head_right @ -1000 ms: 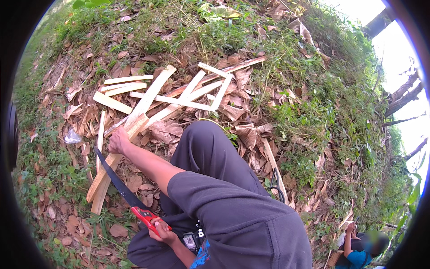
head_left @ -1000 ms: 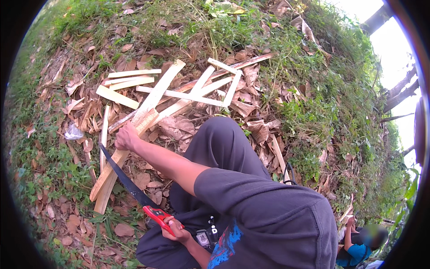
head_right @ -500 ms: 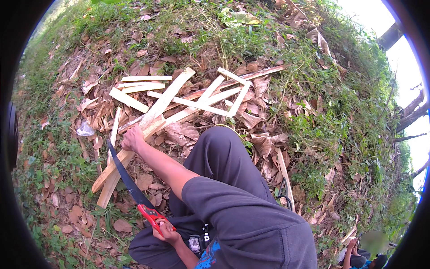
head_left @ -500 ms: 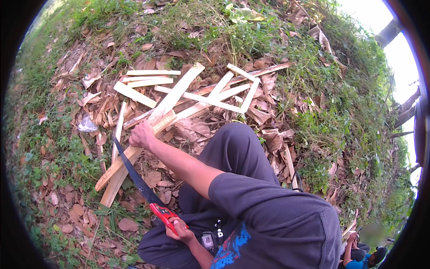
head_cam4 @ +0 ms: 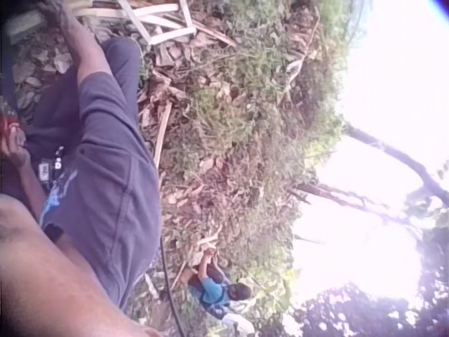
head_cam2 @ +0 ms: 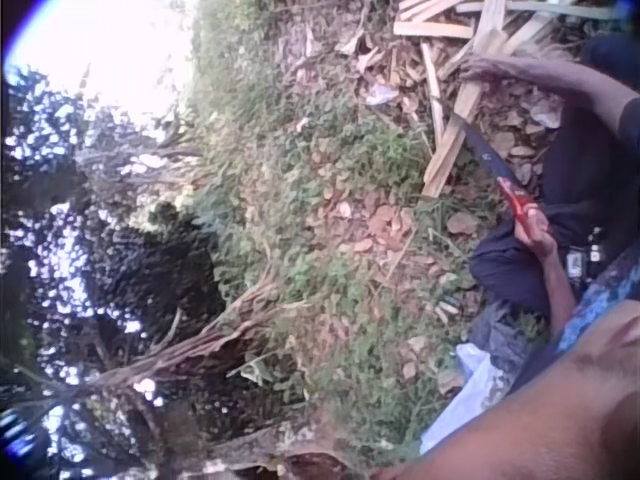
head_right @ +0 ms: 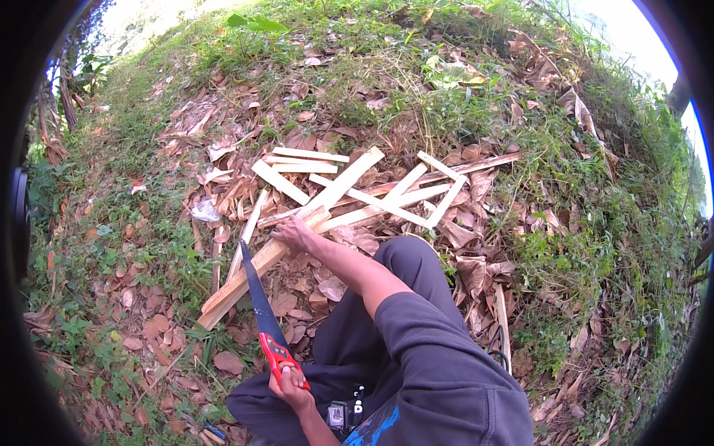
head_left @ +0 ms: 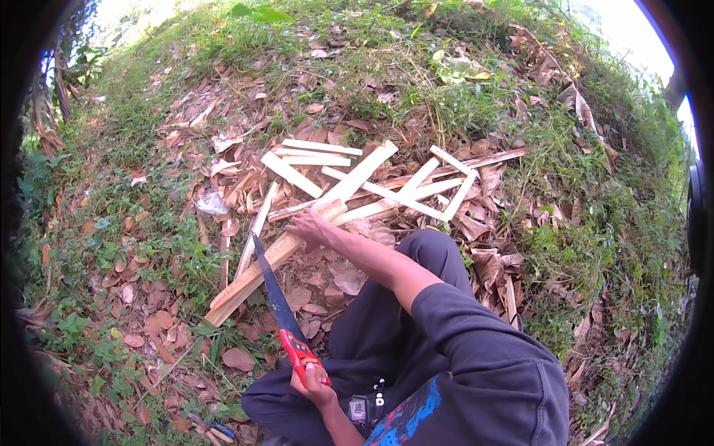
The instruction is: The person sits on the ground and uses a red hand saw to cut thin wooden planks into smaller pieces. They hold the wood with one hand and saw with the other, creating a pile of cut wood scraps.
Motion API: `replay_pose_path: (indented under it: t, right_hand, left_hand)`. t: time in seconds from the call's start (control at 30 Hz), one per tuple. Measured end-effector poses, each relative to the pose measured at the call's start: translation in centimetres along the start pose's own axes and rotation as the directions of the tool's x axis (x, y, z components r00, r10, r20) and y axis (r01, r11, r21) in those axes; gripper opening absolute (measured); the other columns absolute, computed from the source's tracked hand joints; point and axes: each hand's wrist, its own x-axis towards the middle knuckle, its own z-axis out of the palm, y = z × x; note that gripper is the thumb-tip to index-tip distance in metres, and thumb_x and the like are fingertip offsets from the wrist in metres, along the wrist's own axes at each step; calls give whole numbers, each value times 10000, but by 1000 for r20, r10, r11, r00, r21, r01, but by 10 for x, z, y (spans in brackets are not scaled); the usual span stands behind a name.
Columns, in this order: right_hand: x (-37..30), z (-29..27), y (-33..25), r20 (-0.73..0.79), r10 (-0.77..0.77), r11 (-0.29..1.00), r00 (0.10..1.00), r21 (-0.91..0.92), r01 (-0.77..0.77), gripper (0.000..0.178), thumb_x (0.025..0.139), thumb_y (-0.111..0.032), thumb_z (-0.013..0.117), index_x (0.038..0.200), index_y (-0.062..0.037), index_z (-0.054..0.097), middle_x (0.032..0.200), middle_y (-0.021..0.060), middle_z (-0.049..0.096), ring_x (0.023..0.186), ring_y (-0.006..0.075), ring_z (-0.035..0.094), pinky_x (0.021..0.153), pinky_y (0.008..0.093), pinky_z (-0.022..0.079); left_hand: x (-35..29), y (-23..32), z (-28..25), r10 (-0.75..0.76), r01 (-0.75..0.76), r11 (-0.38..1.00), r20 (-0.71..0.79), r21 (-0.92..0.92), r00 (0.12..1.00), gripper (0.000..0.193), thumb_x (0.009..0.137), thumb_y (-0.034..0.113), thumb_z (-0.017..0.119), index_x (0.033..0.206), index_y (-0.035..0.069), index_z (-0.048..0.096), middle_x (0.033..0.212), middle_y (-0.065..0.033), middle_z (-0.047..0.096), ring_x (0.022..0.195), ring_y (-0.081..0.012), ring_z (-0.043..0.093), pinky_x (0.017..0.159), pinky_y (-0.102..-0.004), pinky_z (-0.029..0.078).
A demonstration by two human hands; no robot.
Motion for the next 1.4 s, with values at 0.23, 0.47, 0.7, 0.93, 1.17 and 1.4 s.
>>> replay_pose_path:
  t: [0.23,0.47,0.7,0.93,1.17,1.4]
  right_hand:
    - [5,0,4,20,128,992,992,-11,-128,431,765,-166,716,1157,-115,542,1021,103,636,949,252,639,782,387,523]
    - [-39,3,-12,85,162,981,983,90,-170,533,730,-107,695,1244,-99,553,1087,168,623,1053,308,606,832,414,513]
    - [-52,-3,-18,4,115,992,993,55,-115,652,765,-281,689,1364,-138,473,1075,197,629,1094,355,563,958,517,439]
    - [-23,-27,-36,112,332,858,937,377,-349,651,909,-619,322,1203,-101,585,989,215,660,984,288,627,868,494,434]
    - [20,19,-20,54,336,928,940,151,-341,444,997,-420,288,1319,-199,501,922,125,700,806,314,695,723,506,520]
    - [24,1,-46,191,338,897,922,232,-377,594,995,-523,259,935,-87,657,703,121,638,579,240,603,619,490,460]
  left_hand:
    - [6,23,5,0,0,1000,43,-4,999,141,882,99,488,843,-17,557,538,51,373,431,-28,306,418,-200,282]
    - [-20,20,-28,-31,21,995,108,95,994,171,892,119,484,825,-15,567,519,48,358,419,-35,302,410,-211,269]
    - [-26,0,-38,-23,10,990,89,142,996,150,854,71,513,826,-48,600,523,25,417,408,-41,345,398,-214,263]
    - [-26,-3,-45,-25,14,992,89,127,996,153,835,84,520,832,-43,605,517,20,421,408,-46,352,399,-212,266]
    - [-23,-4,-37,-66,54,991,96,123,993,161,842,102,559,833,-48,618,513,28,430,411,-41,362,402,-210,263]
    - [-26,1,-45,-66,51,983,78,178,995,163,831,94,539,811,-40,630,520,41,433,433,-32,369,422,-221,256]
